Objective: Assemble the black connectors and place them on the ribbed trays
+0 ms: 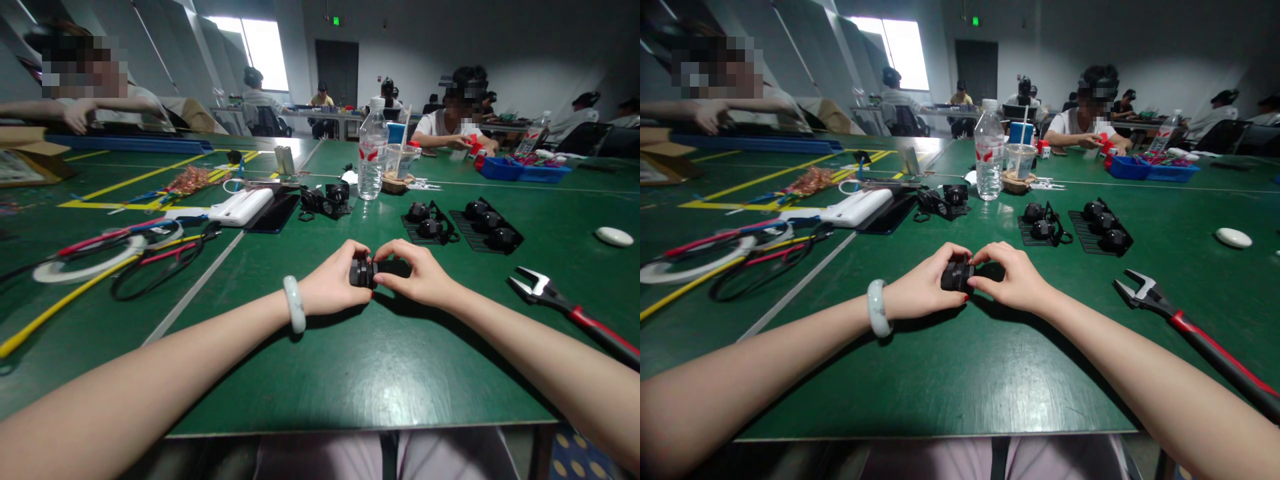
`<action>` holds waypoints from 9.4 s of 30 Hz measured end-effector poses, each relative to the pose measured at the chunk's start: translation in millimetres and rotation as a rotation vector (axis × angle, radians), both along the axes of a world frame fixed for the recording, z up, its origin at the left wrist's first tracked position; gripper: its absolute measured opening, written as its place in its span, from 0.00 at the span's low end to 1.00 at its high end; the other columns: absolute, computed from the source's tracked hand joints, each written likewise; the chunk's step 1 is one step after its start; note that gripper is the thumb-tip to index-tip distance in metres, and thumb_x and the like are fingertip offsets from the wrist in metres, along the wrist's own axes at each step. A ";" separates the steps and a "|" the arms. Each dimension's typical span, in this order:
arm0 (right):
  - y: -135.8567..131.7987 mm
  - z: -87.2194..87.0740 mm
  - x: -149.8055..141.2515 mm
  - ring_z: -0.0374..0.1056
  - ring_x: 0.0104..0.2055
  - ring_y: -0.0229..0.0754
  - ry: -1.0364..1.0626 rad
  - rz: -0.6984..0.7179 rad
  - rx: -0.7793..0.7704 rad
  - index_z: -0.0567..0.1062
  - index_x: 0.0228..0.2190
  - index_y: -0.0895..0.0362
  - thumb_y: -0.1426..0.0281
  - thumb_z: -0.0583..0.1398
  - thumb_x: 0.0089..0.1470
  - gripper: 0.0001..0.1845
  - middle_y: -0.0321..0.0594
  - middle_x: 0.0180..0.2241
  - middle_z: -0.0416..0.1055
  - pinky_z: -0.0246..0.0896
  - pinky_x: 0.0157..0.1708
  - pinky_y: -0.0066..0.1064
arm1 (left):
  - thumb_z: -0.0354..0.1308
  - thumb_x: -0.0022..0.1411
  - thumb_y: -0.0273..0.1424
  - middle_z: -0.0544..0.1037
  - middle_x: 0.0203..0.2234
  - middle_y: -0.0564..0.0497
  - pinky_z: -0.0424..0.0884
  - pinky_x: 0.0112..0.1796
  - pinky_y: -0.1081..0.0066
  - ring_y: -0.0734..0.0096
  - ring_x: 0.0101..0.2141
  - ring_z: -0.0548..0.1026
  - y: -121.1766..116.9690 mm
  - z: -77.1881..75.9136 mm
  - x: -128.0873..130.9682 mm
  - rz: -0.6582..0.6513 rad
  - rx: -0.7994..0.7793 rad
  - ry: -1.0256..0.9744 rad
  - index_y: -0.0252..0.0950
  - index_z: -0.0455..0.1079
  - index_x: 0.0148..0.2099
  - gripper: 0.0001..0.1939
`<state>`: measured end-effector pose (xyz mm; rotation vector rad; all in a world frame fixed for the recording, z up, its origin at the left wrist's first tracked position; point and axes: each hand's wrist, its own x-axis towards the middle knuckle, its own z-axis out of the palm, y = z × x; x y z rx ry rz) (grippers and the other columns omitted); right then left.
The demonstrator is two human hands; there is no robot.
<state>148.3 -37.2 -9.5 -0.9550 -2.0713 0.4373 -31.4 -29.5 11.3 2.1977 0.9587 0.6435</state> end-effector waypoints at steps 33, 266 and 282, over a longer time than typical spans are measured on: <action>-4.4 6.2 11.8 0.60 0.48 0.43 -0.338 0.293 0.518 0.67 0.41 0.61 0.65 0.53 0.49 0.18 0.47 0.44 0.65 0.57 0.48 0.38 | 0.54 0.43 0.26 0.64 0.38 0.49 0.63 0.40 0.67 0.68 0.38 0.65 1.4 -1.6 -2.2 -0.041 0.043 0.026 0.34 0.54 0.44 0.24; -14.1 2.9 3.6 0.61 0.35 0.39 0.151 0.177 0.402 0.64 0.29 0.59 0.68 0.50 0.50 0.08 0.43 0.30 0.64 0.60 0.35 0.33 | 0.54 0.44 0.28 0.64 0.38 0.50 0.62 0.42 0.66 0.68 0.39 0.64 1.6 3.7 1.0 -0.034 0.064 0.095 0.35 0.54 0.44 0.23; -10.8 1.2 3.3 0.61 0.34 0.38 0.113 0.181 0.374 0.63 0.29 0.59 0.67 0.49 0.51 0.08 0.43 0.30 0.65 0.60 0.35 0.32 | 0.54 0.43 0.26 0.63 0.38 0.51 0.62 0.42 0.68 0.69 0.39 0.64 1.4 3.1 1.3 -0.033 0.065 0.089 0.35 0.54 0.44 0.23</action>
